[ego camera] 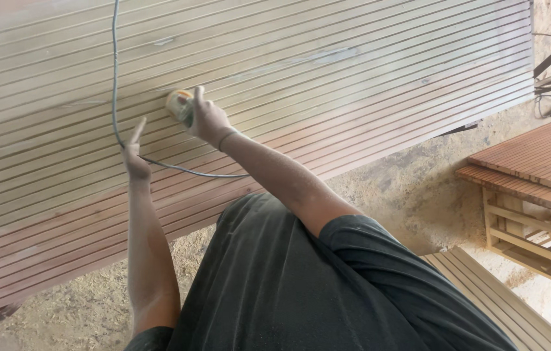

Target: The person uses an orbital sander to smooth the surface of a large wooden slatted panel. They move the sander systematically across the slats, generating sawdust, and briefly pause to reposition before continuing.

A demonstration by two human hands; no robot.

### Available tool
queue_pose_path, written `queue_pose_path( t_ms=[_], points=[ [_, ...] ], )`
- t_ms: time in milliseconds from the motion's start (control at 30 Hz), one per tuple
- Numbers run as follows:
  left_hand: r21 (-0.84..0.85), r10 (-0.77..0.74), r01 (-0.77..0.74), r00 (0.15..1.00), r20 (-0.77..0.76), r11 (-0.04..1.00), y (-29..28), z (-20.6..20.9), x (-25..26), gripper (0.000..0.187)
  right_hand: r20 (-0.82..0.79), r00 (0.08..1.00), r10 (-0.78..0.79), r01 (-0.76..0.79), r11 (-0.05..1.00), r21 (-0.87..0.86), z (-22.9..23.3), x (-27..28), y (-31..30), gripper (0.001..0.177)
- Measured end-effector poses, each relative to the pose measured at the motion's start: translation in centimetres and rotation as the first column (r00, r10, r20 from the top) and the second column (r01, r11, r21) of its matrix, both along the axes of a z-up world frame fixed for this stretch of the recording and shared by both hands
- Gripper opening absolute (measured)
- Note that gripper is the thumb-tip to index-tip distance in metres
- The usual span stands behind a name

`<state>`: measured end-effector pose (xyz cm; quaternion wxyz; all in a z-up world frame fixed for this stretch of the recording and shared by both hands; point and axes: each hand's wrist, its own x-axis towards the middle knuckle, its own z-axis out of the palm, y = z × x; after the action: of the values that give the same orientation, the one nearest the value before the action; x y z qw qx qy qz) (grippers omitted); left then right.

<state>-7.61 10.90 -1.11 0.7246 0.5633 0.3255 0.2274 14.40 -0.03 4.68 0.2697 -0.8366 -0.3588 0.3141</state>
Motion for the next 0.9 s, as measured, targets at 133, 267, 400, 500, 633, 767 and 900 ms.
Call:
queue_pose_path(
  t_ms=[133, 267, 400, 500, 633, 767, 900],
  points=[
    [0.034, 0.106, -0.104, 0.991, -0.075, 0.994, 0.9, -0.8, 1.9, 0.062, 0.052, 0.997, 0.059, -0.058, 0.998, -0.019, 0.1, 0.3, 0.1, 0.084],
    [0.379, 0.076, 0.062, 0.938, -0.339, 0.923, -0.3, -0.9, 4.5, 0.063, 0.068, 0.997, -0.043, 0.044, 0.999, -0.015, -0.7, 4.3, -3.1, 0.094],
    [0.382, -0.042, 0.511, 0.638, -0.769, 0.77, -2.6, 0.3, 8.9, 0.062, 0.133, 0.977, -0.166, 0.163, 0.986, 0.031, -1.3, 10.7, -7.9, 0.087],
    [0.475, -0.044, 0.641, 0.621, -0.782, 0.603, -4.9, 1.3, 12.9, 0.064, 0.163, 0.952, -0.258, 0.245, 0.965, 0.096, -1.3, 15.2, -11.8, 0.087],
    [0.424, -0.086, 0.708, 0.561, -0.823, 0.565, -7.9, 1.5, 18.0, 0.07, 0.135, 0.915, -0.38, 0.386, 0.922, -0.021, -1.3, 20.0, -16.3, 0.087],
    [0.416, -0.111, 0.714, 0.564, -0.818, 0.564, -10.3, 1.0, 22.6, 0.071, 0.139, 0.898, -0.418, 0.405, 0.907, 0.112, -1.0, 24.5, -20.1, 0.079],
    [0.46, -0.085, 0.752, 0.558, -0.825, 0.472, -11.9, 0.1, 26.6, 0.074, 0.127, 0.859, -0.496, 0.488, 0.868, 0.088, -0.3, 28.6, -23.3, 0.082]
  ],
)
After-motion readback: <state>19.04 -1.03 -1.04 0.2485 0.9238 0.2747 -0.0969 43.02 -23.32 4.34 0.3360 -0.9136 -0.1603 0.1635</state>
